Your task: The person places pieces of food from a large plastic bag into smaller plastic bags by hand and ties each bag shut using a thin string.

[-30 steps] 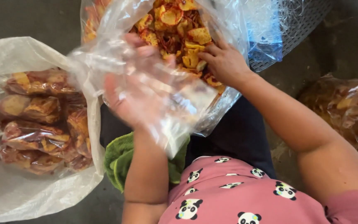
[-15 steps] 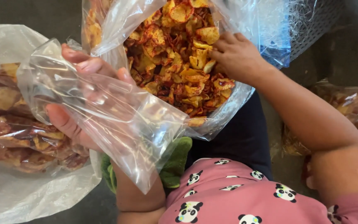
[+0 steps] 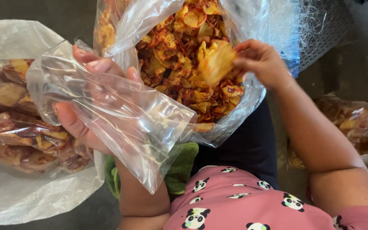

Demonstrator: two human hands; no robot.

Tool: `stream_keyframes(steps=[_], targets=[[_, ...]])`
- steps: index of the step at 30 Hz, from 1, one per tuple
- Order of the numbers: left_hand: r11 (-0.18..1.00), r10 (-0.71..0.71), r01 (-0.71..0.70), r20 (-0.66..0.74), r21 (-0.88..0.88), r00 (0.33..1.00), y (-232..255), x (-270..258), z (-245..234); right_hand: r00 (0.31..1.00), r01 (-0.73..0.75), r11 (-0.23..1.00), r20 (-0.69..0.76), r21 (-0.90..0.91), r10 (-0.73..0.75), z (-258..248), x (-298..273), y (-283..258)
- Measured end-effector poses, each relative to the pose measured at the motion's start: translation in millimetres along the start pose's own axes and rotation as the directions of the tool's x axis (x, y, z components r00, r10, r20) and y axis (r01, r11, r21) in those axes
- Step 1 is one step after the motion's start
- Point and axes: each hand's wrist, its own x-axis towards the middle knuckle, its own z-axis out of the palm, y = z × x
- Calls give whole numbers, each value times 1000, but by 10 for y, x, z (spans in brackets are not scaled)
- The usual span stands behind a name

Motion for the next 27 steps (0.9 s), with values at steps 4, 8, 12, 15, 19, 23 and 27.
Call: stream_keyframes(steps=[4,8,12,15,19,23,27], targets=[[998,17,-17,3,-63,1000,39,-27,25,997,-19,979,79,204,3,277,31,-14],[997,-11,13,21,-74,1000,91,-8,24,977,-211,945,27,249,211,452,223,-44],[991,50,-47,16,-127,999,105,-5,-1,987,-159,925,-53,-346,150,558,286,-409],[988,61,-60,-1,-139,998,108,-2,-11,999,-15,837,-46,-547,-12,504,571,-379],[992,55,-53,19,-113,998,87,-5,-24,916,217,763,-143,-609,-374,474,1213,-88],[993,55,-56,-8,-108,998,134,-18,-11,843,20,719,-375,-694,-386,599,1795,184],[993,64,-65,-6,-100,998,127,-5,-11,856,-112,756,-449,-645,-256,528,1873,183]])
